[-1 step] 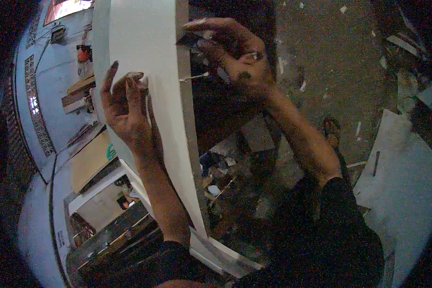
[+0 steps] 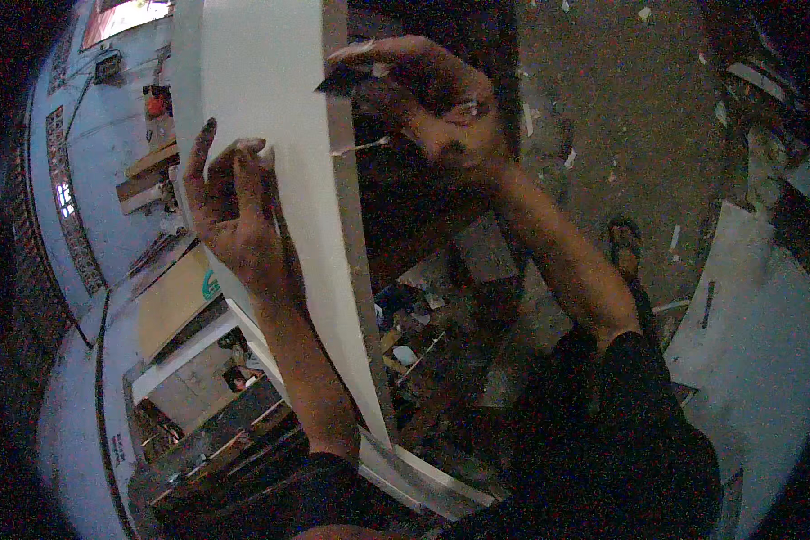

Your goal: The person scrapes the edges of white wooden panels using a small blade held in their right hand while supporting the panels with their left hand.

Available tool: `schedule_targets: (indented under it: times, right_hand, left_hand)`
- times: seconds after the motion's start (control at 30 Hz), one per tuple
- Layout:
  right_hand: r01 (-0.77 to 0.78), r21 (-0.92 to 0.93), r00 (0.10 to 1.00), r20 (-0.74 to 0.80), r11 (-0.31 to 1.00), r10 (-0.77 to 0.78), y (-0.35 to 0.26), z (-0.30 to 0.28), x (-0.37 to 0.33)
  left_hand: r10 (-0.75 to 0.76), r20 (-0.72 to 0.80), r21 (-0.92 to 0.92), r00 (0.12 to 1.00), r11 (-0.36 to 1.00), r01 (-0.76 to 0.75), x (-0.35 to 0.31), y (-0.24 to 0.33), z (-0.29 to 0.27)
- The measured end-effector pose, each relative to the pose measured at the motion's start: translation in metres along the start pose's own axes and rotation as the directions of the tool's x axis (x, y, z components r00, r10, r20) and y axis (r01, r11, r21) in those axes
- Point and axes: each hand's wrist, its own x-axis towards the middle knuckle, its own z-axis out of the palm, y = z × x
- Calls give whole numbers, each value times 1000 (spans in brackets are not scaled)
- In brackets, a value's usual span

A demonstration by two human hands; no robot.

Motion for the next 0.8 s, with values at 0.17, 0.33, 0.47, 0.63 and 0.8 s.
schedule_targets:
  times: [0.17, 0.33, 0.47, 0.63, 0.8]
  right_hand:
    - [115, 18, 993, 34, 993, -116, 2, 11, -6]
    - [38, 28, 999, 26, 999, -39, -3, 4, -11]
    - [31, -53, 1000, 3, 998, -31, -8, 6, -8]
    - [27, -131, 998, 60, 991, -19, -14, 1, -7]
    - [38, -134, 997, 65, 990, -29, -14, -5, -9]
  left_hand:
    - [-67, -24, -179, 997, 982, 62, -4, 4, -4]
    - [-34, -47, -217, 998, 976, 23, -3, -1, -3]
    - [-41, -17, -199, 999, 979, 37, -1, 1, -1]
    - [-12, 9, -172, 1000, 985, 13, 4, -2, -1]
    - [-52, -29, -142, 998, 989, 47, 6, 1, 8]
